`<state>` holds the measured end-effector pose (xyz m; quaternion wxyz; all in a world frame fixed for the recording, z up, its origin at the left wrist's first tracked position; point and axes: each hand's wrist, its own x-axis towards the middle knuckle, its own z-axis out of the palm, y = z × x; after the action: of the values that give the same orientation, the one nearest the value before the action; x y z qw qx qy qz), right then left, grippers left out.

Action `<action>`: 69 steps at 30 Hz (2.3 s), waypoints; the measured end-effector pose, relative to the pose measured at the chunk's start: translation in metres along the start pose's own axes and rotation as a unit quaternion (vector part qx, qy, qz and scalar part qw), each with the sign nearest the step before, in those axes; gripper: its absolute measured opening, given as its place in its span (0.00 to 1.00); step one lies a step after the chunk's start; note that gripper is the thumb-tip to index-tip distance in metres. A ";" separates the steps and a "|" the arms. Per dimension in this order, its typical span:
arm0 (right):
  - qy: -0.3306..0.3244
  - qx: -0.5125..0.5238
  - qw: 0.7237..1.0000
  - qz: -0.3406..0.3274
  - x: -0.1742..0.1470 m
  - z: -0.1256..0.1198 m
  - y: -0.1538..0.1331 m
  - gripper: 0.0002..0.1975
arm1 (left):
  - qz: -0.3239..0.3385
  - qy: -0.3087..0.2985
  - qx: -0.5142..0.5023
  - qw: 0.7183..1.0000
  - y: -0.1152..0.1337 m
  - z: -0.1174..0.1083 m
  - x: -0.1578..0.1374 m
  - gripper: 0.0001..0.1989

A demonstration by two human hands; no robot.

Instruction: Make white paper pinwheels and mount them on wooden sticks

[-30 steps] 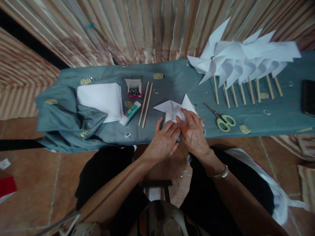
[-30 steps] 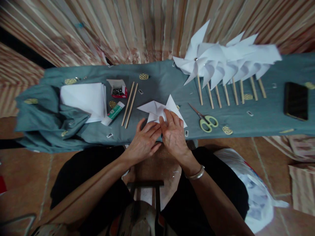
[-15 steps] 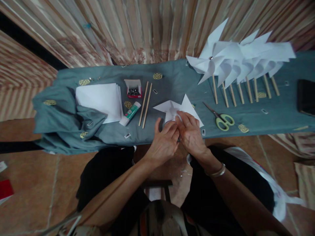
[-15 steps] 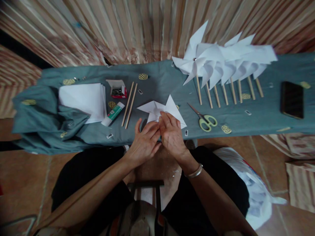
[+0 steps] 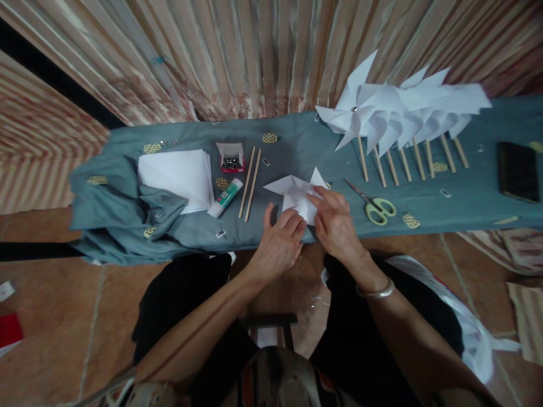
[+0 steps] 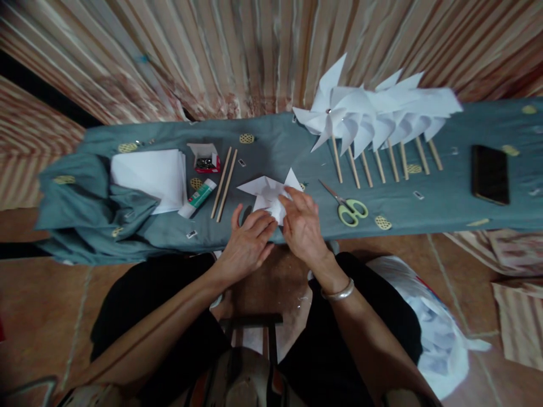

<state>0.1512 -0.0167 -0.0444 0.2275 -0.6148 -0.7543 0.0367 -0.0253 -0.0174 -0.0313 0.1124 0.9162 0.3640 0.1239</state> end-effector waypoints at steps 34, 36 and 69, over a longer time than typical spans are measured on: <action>0.042 0.451 0.816 0.358 0.004 -0.018 0.036 0.21 | -0.009 0.055 -0.016 0.998 -0.013 -0.007 -0.004 0.22; 0.051 0.477 0.796 0.368 0.004 -0.020 0.031 0.21 | -0.005 0.068 -0.018 0.997 -0.014 -0.007 -0.004 0.23; 0.019 0.052 0.997 -0.062 -0.029 -0.010 0.003 0.12 | 0.028 0.069 -0.027 0.997 -0.013 0.007 -0.003 0.13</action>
<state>0.1615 -0.0457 -0.0451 0.2748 -0.5548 -0.7837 0.0498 -0.0335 -0.0112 -0.0418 0.1079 0.9120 0.3414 0.2000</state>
